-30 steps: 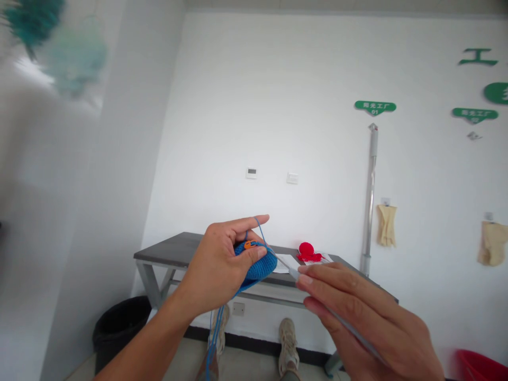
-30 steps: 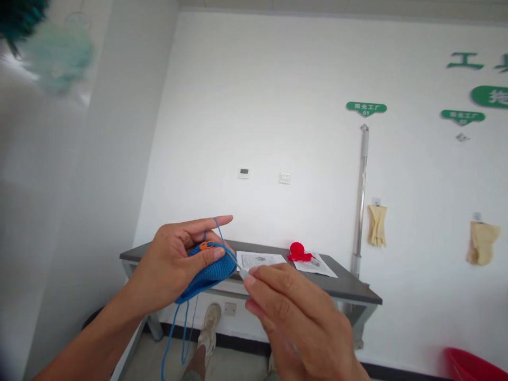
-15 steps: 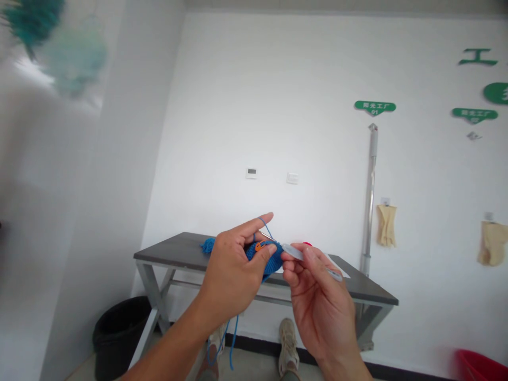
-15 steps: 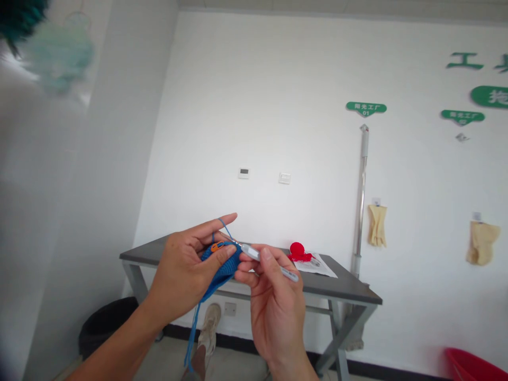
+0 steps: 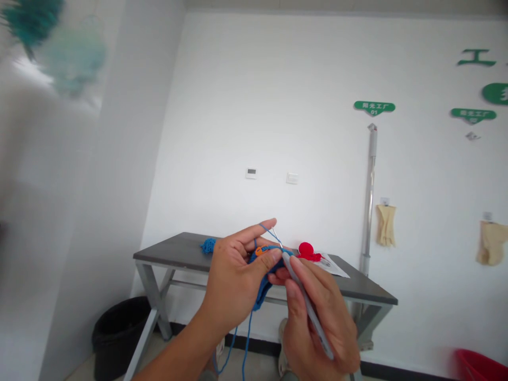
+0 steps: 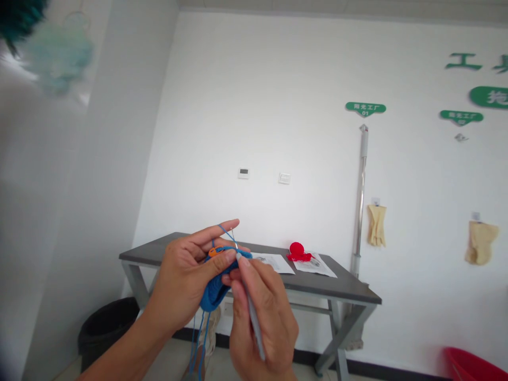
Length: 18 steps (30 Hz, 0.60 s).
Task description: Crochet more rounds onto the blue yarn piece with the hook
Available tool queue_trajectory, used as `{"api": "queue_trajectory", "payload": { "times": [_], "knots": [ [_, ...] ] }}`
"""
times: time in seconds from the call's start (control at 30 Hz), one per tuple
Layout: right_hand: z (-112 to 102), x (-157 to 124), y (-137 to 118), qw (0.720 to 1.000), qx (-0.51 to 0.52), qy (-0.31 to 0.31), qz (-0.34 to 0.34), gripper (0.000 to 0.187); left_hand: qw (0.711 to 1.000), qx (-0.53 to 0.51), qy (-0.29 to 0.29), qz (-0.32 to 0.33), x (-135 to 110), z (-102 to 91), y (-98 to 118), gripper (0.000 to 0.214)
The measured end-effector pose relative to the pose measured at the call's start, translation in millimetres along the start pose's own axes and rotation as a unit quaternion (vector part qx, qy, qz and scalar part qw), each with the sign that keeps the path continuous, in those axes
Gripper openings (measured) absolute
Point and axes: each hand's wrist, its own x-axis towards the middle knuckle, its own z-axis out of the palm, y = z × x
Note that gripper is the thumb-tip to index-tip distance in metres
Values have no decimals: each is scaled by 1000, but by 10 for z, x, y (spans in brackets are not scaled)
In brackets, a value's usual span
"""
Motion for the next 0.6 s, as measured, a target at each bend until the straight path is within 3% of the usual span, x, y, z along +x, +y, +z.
{"api": "queue_trajectory", "payload": {
  "times": [0.13, 0.43, 0.6],
  "knots": [
    [-31, 54, -28, 999, 21, -20, -28, 52, 997, -55, -16, -48, 4, -39, 83, 71],
    [-234, 347, 111, 981, 153, -111, 42, 42, 995, -41, -36, -82, 40, -163, 245, 72],
    [-359, 443, 199, 970, 189, -149, 45, 40, 991, -29, -65, -110, 63, -212, 276, 70]
  ]
}}
